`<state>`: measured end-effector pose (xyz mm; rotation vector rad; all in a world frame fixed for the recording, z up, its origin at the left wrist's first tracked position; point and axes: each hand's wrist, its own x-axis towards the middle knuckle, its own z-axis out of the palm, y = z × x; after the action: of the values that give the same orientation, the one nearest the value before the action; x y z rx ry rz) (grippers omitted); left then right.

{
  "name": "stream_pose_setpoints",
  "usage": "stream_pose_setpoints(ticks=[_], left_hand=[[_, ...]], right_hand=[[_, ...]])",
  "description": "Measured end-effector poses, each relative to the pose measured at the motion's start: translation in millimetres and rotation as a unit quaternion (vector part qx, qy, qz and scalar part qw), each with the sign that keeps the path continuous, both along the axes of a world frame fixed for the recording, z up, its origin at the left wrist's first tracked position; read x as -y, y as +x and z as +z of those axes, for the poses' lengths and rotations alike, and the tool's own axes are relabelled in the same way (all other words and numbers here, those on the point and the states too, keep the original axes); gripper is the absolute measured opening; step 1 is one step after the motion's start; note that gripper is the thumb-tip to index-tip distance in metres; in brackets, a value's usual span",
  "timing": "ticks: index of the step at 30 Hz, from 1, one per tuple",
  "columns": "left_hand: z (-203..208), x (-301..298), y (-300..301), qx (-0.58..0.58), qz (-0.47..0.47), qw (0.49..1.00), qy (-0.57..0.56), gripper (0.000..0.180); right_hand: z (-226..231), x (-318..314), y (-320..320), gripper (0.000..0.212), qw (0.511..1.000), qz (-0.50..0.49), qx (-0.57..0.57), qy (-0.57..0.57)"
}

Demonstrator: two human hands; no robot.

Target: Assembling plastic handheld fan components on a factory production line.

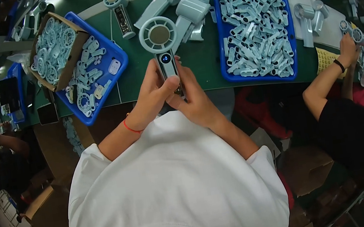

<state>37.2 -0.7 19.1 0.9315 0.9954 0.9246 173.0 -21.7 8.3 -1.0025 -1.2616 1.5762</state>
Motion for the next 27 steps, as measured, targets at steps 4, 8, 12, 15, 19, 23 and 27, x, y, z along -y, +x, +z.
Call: stream_pose_setpoints(ticks=[4, 8, 12, 15, 19, 23, 27], left_hand=[[13, -69, -16, -0.126, 0.03, 0.985, 0.117, 0.06], [45, -221, -12, -0.281, 0.045, 0.943, 0.172, 0.055], [-11, -359, -20, -0.51, 0.015, 0.845, 0.163, 0.046], [-54, -410, -31, -0.614, 0.035, 0.766, 0.188, 0.056], [-49, -418, -58, -0.703, 0.225, 0.667, 0.096, 0.093], [-81, -445, -84, -0.604, 0.226, 0.762, -0.059, 0.075], [-73, -439, -144, -0.118, 0.272, 0.955, 0.027, 0.04]], right_hand=[[24, -18, 19, 0.03, 0.937, -0.069, 0.239, 0.245], [1, -20, 63, 0.013, 0.978, -0.097, 0.08, 0.165], [18, -19, 64, 0.01, 0.952, -0.116, 0.184, 0.215], [11, -15, 71, 0.017, 0.95, -0.168, 0.206, 0.164], [-3, -11, 90, 0.017, 0.935, -0.254, 0.237, 0.066], [-2, -78, 111, 0.019, 0.82, -0.288, 0.458, 0.189], [-18, -157, 135, 0.029, 0.719, -0.235, 0.616, 0.221]])
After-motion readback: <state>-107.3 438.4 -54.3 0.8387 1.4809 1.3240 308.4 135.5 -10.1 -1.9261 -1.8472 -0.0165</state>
